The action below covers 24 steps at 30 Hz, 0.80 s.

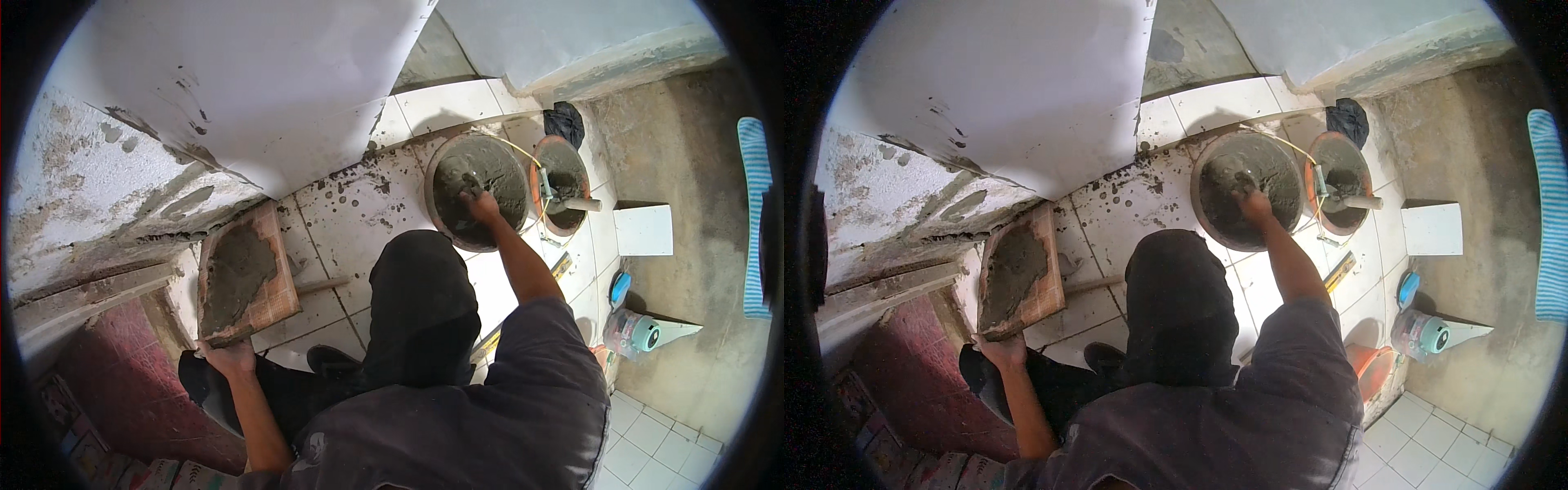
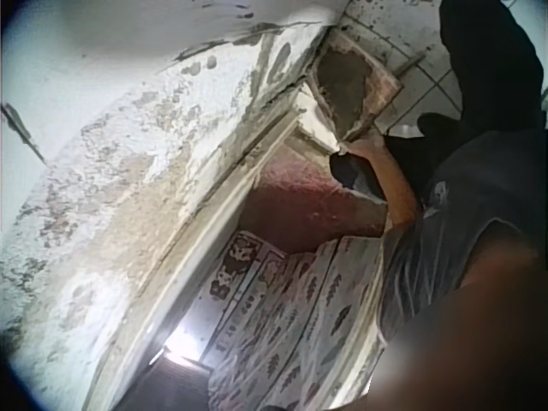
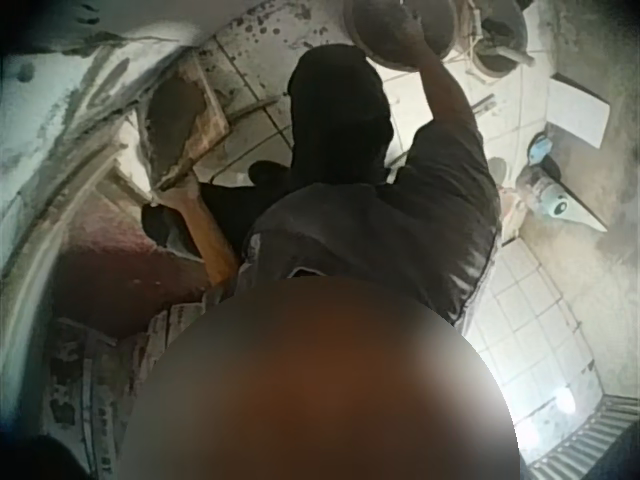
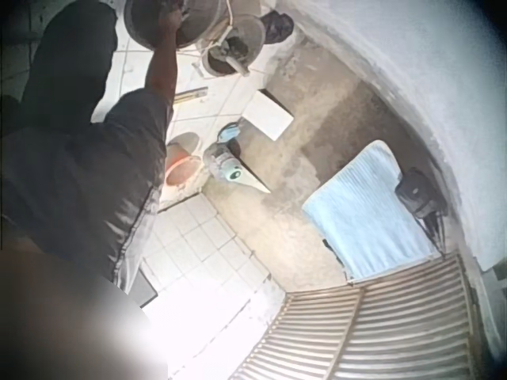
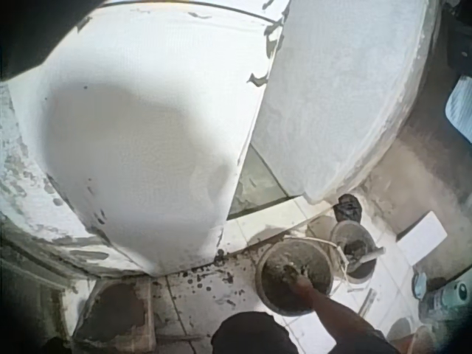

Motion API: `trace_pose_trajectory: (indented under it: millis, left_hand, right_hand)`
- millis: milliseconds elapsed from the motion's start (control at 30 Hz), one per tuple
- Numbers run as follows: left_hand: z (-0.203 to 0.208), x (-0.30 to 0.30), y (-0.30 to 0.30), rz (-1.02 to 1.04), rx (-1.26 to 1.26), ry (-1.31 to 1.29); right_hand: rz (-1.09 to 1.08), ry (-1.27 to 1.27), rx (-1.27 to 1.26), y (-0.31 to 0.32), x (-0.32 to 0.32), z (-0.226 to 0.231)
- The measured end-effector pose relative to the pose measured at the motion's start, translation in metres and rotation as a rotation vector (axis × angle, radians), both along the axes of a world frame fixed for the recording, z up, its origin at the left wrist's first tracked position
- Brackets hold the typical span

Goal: The person applies mortar to the back of a ceramic tile and presses it onto a wall, tapping it into place with a rubber mallet and wiping excess mortar from the joints with a cloth.

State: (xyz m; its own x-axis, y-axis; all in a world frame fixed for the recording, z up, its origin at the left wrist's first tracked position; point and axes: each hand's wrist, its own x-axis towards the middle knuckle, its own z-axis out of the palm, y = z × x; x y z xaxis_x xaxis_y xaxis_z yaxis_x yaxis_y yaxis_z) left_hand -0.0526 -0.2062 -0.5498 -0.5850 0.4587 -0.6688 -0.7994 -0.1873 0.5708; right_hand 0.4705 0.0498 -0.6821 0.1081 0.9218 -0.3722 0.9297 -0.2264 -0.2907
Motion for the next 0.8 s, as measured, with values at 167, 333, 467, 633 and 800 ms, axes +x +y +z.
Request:
trace_pose_trajectory:
  millis: [167, 333, 467, 633, 800]
  left_hand:
    - [0.002, 0.002, 0.003, 0.021, 0.013, -0.022]
    - [-0.006, -0.002, -0.003, 0.024, 0.033, -0.050]
    - [-0.060, -0.034, -0.052, -0.275, 0.868, -0.162]
    - [-0.014, -0.008, -0.013, 0.045, 0.122, -0.150]
    - [-0.004, -0.008, -0.012, 0.136, 0.079, -0.169]
  right_hand:
    - [0.012, 0.100, 0.054, -0.006, 0.010, 0.017]
    - [0.094, 0.233, 0.190, -0.010, 0.028, 0.034]
    - [0.119, 0.416, 0.195, -0.020, -0.014, 0.099]
    - [0.394, 0.374, 0.138, -0.020, -0.065, 0.168]
    - [0.867, 0.428, 0.096, -0.014, -0.208, 0.179]
